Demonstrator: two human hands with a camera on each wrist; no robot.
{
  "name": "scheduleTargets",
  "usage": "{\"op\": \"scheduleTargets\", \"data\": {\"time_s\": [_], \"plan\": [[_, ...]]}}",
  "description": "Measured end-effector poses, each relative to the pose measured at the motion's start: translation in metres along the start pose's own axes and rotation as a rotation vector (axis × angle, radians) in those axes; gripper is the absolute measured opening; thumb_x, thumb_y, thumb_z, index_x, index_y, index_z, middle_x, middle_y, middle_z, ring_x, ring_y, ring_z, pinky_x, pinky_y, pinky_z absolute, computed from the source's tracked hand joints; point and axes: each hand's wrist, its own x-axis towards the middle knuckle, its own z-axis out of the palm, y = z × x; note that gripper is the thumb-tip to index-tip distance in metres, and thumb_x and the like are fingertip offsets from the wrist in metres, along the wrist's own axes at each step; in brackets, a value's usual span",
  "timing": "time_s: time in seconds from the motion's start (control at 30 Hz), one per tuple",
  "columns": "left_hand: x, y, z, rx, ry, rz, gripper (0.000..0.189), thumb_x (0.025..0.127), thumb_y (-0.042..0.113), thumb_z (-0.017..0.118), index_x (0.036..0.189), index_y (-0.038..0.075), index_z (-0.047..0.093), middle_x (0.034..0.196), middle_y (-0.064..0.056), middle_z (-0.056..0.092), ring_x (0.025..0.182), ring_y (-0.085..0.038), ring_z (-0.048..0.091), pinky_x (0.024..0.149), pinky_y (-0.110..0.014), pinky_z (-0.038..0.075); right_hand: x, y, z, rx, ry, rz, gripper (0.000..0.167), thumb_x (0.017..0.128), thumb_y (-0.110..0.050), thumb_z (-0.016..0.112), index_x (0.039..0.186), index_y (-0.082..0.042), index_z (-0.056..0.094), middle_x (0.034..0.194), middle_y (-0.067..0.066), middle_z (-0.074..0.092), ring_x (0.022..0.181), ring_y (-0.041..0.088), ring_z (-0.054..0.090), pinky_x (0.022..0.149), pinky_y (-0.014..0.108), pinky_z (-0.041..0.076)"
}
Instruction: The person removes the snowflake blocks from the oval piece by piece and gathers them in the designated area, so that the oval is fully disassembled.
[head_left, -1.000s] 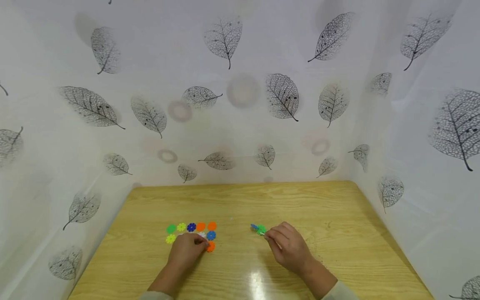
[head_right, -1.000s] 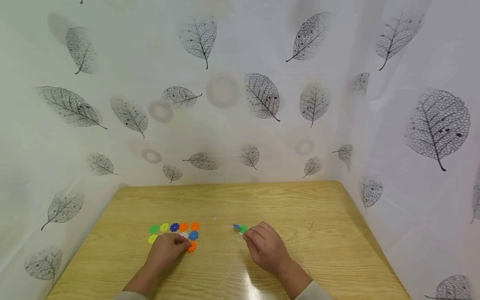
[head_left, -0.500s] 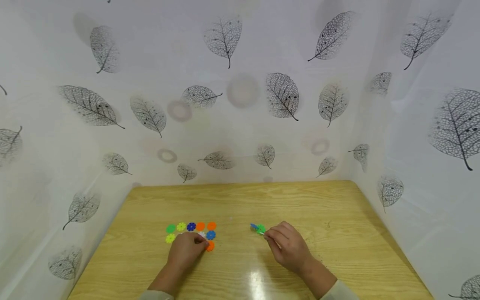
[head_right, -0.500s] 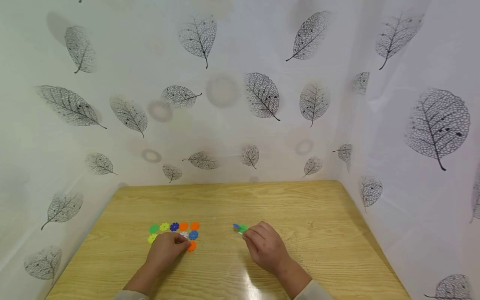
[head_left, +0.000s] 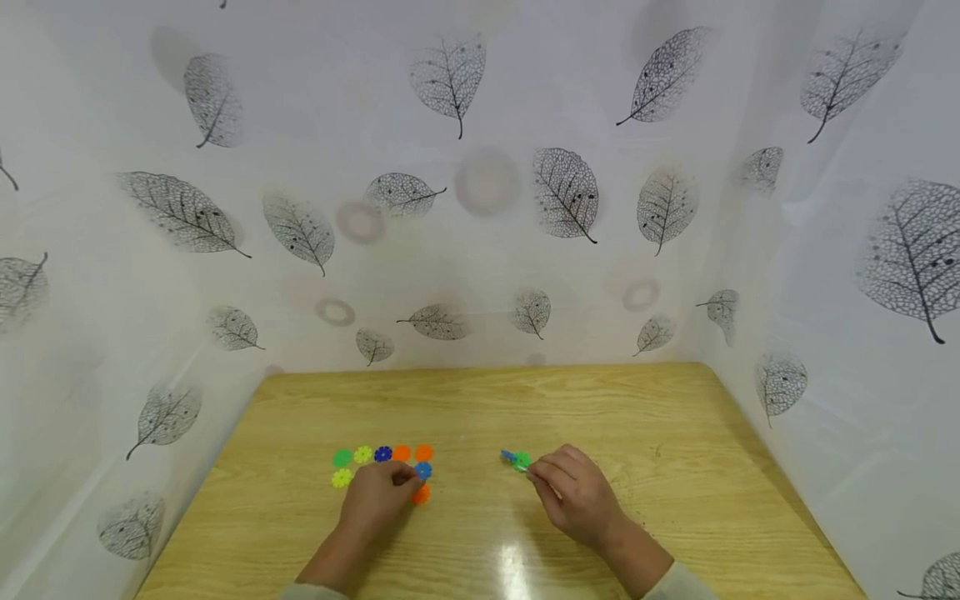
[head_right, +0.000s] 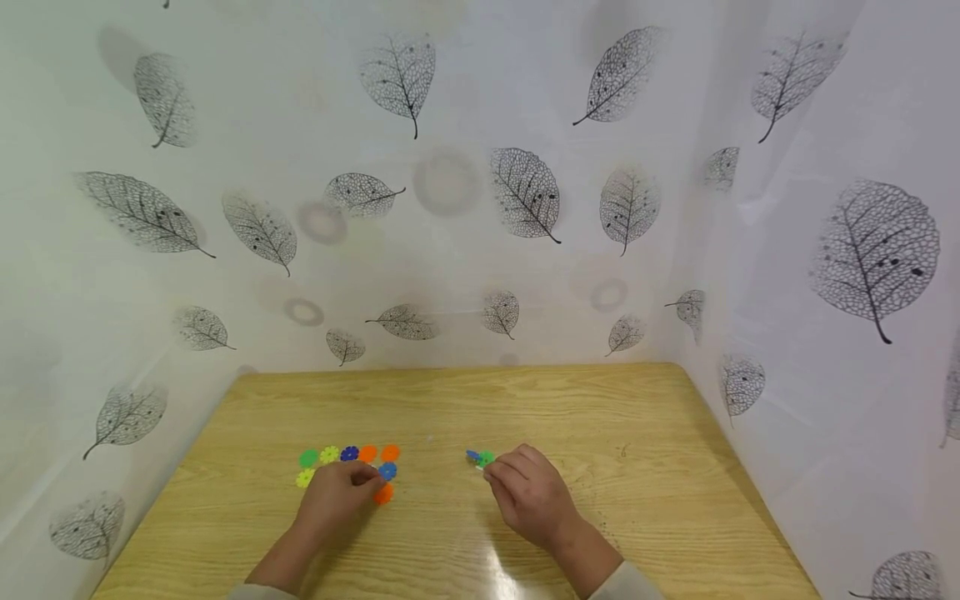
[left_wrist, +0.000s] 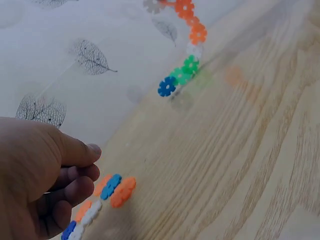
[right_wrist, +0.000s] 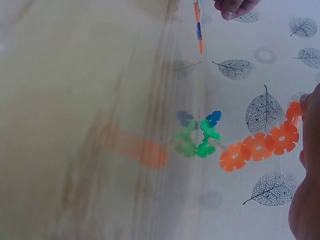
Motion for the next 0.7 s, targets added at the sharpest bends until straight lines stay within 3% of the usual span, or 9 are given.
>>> {"op": "scheduleTargets", "data": {"time_s": [0.17, 0.37, 0.7], "plan": [[-0.001, 0.011, 0.001, -0.120, -0.041, 0.070, 0.011, 0.093, 0.027, 0.080, 0.091, 0.017, 0.078, 0.080, 0.011, 0.072, 0.072, -0.007, 0.064, 0.062, -0.023, 0.054, 0.000, -0.001, 0.000, -0.003, 0.007, -0.010, 0.014, 0.101, -0.010, 0.067, 0.094, -0.002, 0.076, 0.090, 0.005, 0.073, 0.075, 0.016, 0.066, 0.067, 0.022, 0.052], [-0.003, 0.024, 0.006, -0.248, -0.100, 0.153, 0.013, 0.095, 0.030, 0.077, 0.095, 0.018, 0.078, 0.085, 0.008, 0.074, 0.075, -0.007, 0.066, 0.065, -0.025, 0.057, 0.001, -0.002, 0.001, -0.002, 0.012, -0.018, 0.016, 0.100, -0.010, 0.068, 0.093, 0.000, 0.077, 0.090, 0.006, 0.074, 0.075, 0.016, 0.066, 0.067, 0.021, 0.053], [-0.005, 0.051, 0.019, -0.302, -0.096, 0.275, 0.011, 0.096, 0.031, 0.077, 0.098, 0.021, 0.079, 0.086, 0.010, 0.074, 0.073, -0.007, 0.064, 0.061, -0.027, 0.055, 0.004, -0.007, 0.001, -0.005, 0.010, -0.053, 0.015, 0.100, -0.010, 0.067, 0.093, -0.001, 0.078, 0.089, 0.005, 0.074, 0.075, 0.015, 0.065, 0.067, 0.021, 0.052]]}}
